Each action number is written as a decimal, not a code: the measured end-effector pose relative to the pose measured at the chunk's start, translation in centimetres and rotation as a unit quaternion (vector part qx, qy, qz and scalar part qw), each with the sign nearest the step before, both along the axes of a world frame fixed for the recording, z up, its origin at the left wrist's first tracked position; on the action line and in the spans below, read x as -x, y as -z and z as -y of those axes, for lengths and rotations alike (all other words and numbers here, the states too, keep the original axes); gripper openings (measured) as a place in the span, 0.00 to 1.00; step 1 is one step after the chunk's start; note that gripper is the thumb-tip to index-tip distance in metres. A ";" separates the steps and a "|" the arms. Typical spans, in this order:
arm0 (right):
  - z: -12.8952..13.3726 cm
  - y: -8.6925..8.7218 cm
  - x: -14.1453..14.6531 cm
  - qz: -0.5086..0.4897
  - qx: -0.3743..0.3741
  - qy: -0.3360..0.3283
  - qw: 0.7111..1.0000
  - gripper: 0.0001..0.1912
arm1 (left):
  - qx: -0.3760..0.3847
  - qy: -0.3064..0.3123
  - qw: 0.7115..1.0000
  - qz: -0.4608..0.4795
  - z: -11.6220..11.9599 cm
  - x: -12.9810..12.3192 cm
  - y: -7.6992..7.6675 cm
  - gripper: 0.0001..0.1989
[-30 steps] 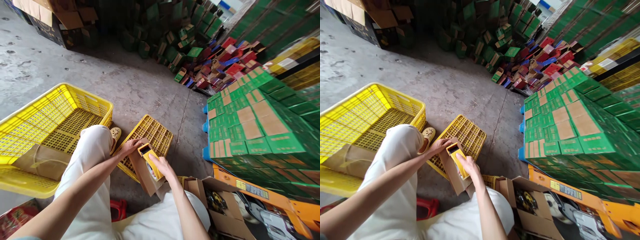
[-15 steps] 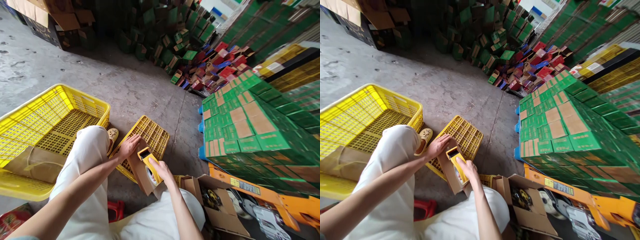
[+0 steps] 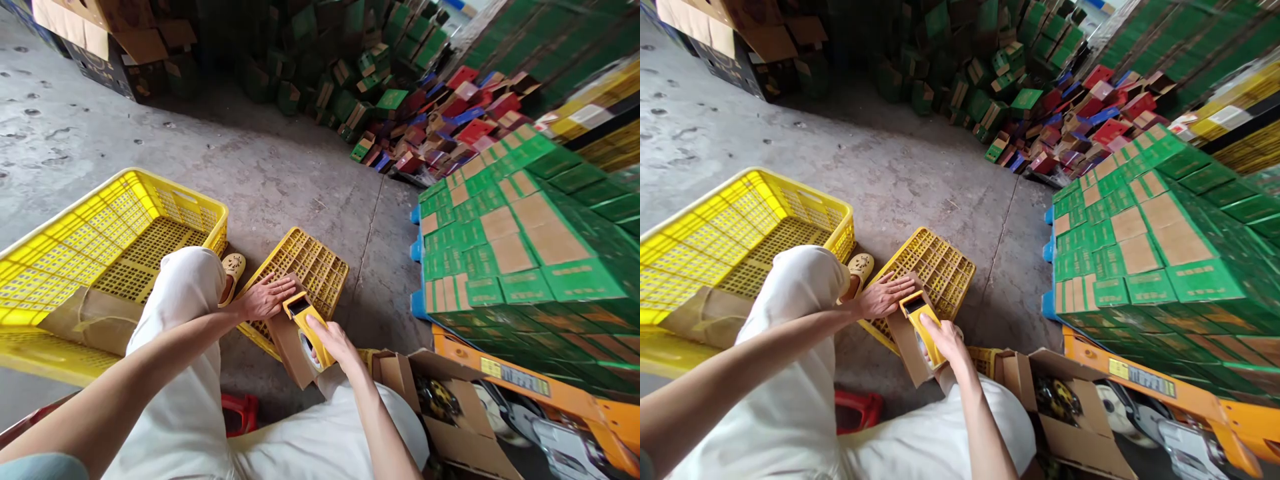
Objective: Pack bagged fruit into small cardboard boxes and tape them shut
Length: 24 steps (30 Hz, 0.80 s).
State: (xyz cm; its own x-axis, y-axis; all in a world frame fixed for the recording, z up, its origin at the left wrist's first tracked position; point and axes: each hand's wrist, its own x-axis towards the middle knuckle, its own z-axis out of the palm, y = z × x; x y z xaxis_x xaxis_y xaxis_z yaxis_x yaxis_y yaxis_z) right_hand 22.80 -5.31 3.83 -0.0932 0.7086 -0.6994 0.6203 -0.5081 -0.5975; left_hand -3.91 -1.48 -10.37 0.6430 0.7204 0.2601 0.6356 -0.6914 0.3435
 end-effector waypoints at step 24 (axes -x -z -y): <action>2.9 -0.4 -0.8 0.048 -0.003 0.031 0.998 0.28 | -0.026 0.017 0.999 0.025 4.0 -2.8 0.4 0.40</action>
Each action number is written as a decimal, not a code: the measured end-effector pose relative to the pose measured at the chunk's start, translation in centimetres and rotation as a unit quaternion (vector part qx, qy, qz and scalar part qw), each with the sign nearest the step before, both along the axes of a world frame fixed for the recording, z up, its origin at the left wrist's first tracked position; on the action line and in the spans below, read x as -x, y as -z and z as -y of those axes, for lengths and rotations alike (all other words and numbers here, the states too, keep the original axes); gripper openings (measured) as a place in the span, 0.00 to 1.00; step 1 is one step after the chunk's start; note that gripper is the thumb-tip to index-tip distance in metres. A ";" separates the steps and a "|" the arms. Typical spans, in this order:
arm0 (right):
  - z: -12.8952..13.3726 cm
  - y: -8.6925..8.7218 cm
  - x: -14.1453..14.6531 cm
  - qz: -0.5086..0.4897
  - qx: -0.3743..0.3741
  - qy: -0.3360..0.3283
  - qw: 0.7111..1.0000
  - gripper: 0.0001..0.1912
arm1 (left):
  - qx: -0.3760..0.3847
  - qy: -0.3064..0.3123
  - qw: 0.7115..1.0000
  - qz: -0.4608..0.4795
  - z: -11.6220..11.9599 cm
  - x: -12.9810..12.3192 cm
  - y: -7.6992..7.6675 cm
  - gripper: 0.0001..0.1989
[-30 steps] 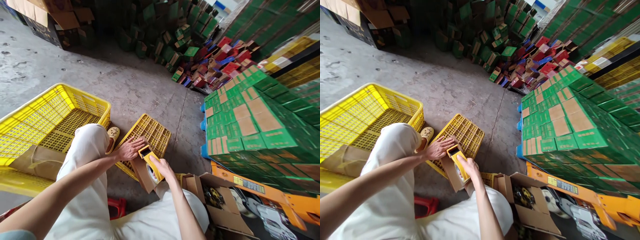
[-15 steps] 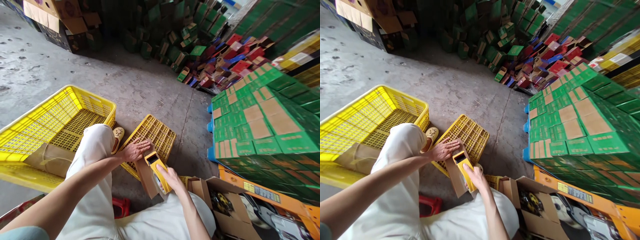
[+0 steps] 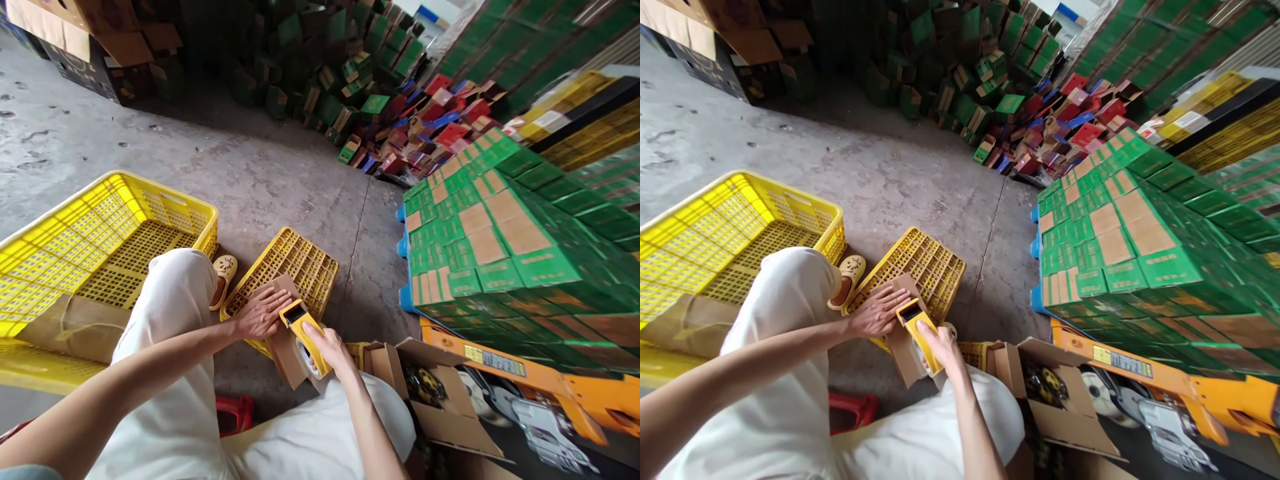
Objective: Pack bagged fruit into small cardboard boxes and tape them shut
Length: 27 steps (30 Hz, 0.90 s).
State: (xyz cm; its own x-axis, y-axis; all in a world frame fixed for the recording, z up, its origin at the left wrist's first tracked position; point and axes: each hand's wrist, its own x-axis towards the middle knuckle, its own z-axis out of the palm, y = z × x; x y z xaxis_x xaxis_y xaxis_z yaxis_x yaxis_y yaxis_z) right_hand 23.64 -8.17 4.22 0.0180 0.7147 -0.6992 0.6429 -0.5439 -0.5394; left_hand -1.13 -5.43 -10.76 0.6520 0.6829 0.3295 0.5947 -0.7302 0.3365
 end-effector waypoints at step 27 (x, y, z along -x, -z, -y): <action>2.7 0.2 -2.7 -0.039 0.013 0.019 0.999 0.32 | 0.000 -0.023 1.000 -0.012 0.1 -0.3 -0.2 0.35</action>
State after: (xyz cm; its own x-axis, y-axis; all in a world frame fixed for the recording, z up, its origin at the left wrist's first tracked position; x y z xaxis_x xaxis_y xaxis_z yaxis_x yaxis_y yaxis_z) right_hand 26.32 -10.89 4.00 -0.0107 0.6955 -0.7184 0.5778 -0.5821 -0.5721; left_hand -0.79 -5.58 -10.52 0.6277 0.7122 0.3141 0.6360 -0.7020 0.3206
